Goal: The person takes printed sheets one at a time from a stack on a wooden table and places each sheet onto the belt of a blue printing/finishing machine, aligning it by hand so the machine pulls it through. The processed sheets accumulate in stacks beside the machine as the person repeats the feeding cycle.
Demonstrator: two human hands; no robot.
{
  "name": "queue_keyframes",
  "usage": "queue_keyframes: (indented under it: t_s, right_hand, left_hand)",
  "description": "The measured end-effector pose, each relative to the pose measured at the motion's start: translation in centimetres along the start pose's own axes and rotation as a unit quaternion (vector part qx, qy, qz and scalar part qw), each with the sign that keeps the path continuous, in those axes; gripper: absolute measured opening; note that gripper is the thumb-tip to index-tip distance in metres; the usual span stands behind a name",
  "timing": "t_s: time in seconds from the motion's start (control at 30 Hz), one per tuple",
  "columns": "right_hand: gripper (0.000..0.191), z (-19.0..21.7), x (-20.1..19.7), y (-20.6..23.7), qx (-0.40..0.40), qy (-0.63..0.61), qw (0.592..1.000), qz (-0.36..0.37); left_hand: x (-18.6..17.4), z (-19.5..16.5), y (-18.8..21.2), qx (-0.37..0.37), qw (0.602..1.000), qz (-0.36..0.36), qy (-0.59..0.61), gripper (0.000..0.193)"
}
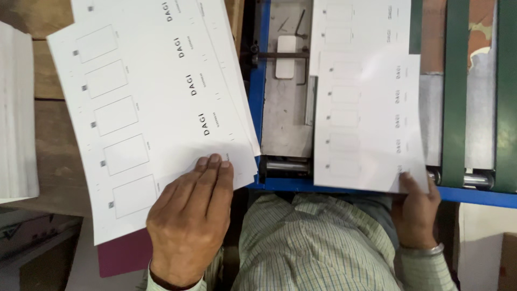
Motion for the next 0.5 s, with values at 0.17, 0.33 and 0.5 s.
queue_keyframes:
  t_s: [0.17, 0.33, 0.5]
  right_hand:
    - [0.03, -2.2, -0.9, 1.3, 0.011, -0.012, 1.0, 0.014]
    - [0.029, -2.1, 0.1, -1.4, 0.007, -0.035, 0.998, 0.048]
    - [0.036, -0.9, 0.8, -2.7, 0.013, -0.093, 0.986, 0.14]
  left_hand:
    - [0.1, 0.1, 0.5, -0.013, 1.0, -0.015, 0.02, 0.016]
    - [-0.1, -0.5, 0.4, -0.035, 0.998, 0.02, 0.041, 0.028]
    - [0.0, 0.7, 1.4, -0.024, 0.993, 0.042, 0.105, 0.042]
Point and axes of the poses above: each hand's wrist, its own y-axis away from the middle knuckle, its own x-axis out of the palm, z = x × y, the point moved 1 cm from there along -y, towards the middle knuckle, and after that the axes turned 1 degree about -y, right-handed, at the moved point
